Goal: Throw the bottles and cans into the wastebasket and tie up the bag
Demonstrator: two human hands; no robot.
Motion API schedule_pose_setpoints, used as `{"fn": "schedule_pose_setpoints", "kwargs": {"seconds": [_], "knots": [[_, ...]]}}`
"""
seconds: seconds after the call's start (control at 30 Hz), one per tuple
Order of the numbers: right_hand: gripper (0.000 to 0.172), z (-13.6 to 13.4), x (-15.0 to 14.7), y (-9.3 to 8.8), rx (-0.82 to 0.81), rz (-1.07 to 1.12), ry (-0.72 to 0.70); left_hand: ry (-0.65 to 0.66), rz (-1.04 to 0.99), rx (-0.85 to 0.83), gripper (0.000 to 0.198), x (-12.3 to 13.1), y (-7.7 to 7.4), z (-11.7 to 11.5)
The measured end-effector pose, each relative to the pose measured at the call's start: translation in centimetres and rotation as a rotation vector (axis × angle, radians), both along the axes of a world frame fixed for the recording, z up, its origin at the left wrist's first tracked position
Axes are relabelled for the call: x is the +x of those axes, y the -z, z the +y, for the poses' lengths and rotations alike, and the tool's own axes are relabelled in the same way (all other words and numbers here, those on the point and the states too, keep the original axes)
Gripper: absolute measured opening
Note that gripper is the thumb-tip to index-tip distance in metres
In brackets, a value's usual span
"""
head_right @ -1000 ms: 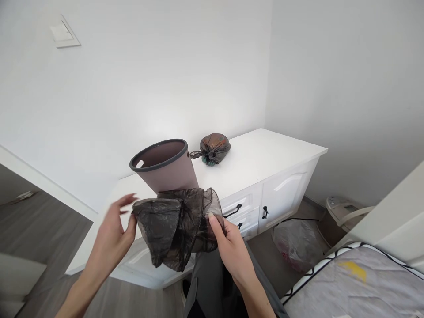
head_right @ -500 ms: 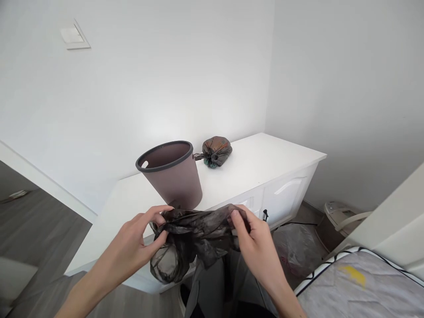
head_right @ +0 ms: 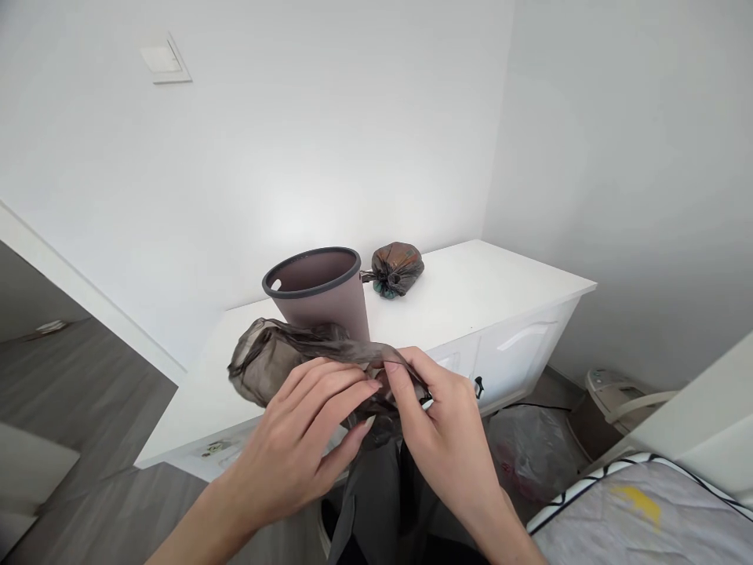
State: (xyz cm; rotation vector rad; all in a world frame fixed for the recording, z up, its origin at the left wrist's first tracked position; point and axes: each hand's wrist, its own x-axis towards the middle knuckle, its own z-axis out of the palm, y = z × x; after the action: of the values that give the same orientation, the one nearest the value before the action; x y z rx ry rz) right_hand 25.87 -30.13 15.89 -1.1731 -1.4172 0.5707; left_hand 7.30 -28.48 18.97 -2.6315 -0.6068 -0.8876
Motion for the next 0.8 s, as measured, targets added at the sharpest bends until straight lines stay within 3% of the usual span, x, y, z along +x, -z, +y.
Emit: {"fn": "schedule_pose_setpoints", "kwargs": {"seconds": [0.17, 0.37, 0.47, 0.57, 0.67, 0.73, 0.8], "knots": [[0.031, -0.4, 0.9, -0.9, 0.073, 0.044, 0.065, 0.024, -0.004, -0.133, 0.019, -2.0, 2.8, 1.2], [0.035, -0.1, 1.4, -0.4, -0.031, 0.161, 0.044, -0.06, 0.216, -0.357, 0.024, -4.6, 4.4, 1.0], [0.034, -0.2, 1.2, -0.3, -0.02, 0.121, 0.042, -0.141, 0.161, -0.557, 0.032, -5.9, 4.3, 0.6], [0.03, -1.1, 0.4, -0.4, -0.012, 0.018, -0.145, -0.259, -0.183, -0.912, 0.047, -6.2, 2.9, 0.1], [0.024, -2.5, -1.0, -0.8, 0.007, -0.167, -0.423, -0.225, -0.434, -1.325, 0.064, -5.7, 1.2, 0.1], [0.017, -3.2, -1.8, -1.3, 0.02, -0.302, -0.614, -0.269, -0.467, -1.399, 0.061, -5.5, 0.5, 0.4], [0.011, -3.4, -2.3, -1.6, 0.013, -0.393, -0.792, -0.365, -0.473, -1.339, 0.051, -5.9, 0.4, 0.5]]}}
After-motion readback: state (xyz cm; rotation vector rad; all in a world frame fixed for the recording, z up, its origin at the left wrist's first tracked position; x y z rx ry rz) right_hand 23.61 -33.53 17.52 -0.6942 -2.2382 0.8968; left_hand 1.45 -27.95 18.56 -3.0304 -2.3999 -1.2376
